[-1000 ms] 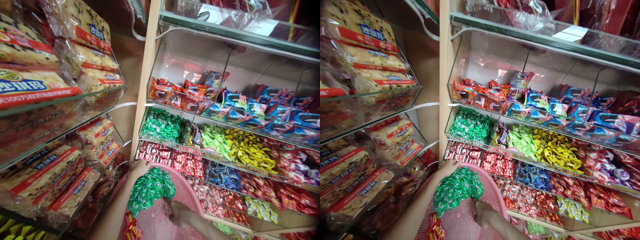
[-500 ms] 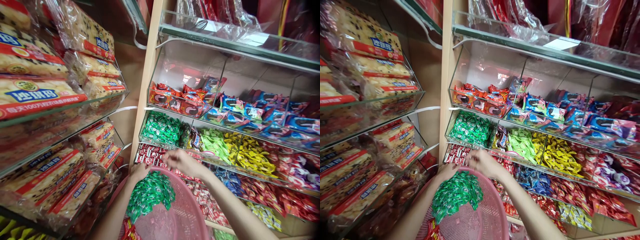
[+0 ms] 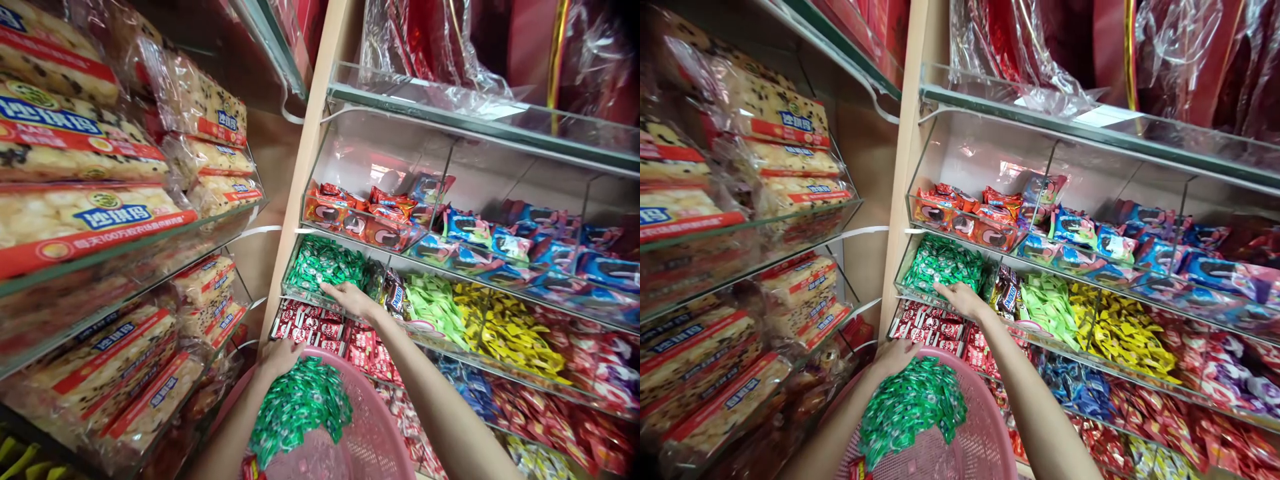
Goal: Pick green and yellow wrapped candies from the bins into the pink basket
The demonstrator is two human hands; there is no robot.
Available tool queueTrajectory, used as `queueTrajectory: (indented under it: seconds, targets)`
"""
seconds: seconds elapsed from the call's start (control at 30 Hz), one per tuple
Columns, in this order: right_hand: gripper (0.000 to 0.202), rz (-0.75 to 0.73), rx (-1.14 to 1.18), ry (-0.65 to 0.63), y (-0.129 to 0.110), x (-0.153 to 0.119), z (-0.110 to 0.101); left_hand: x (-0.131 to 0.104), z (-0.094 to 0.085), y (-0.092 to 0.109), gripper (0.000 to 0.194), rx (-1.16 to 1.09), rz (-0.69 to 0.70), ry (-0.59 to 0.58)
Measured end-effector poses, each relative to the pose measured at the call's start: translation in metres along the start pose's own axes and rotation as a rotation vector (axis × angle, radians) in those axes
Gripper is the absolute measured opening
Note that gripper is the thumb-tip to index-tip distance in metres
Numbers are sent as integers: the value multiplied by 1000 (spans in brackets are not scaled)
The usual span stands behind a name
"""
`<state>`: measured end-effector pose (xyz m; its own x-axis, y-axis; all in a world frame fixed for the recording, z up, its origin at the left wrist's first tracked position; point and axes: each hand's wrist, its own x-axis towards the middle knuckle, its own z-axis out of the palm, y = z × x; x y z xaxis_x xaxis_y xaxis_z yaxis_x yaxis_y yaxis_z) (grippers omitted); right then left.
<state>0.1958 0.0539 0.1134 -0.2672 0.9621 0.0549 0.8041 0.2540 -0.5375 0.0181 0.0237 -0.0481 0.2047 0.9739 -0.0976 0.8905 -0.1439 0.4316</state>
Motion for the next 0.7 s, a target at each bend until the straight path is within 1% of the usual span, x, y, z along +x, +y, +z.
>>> queueTrajectory:
  seconds: [0.2, 0.37, 0.57, 0.7]
  targets:
    - [56, 23, 18, 16, -2, -2, 1, -2, -2, 4, 64, 10, -18, 11]
    - [56, -18, 49, 0, -2, -1, 2, -4, -5, 6, 65, 18, -36, 7]
    - [56, -88, 53, 23, -2, -3, 3, -9, -4, 8, 67, 14, -56, -2]
    - [54, -146, 63, 37, -1, -6, 2, -11, -7, 12, 69, 27, -80, 1]
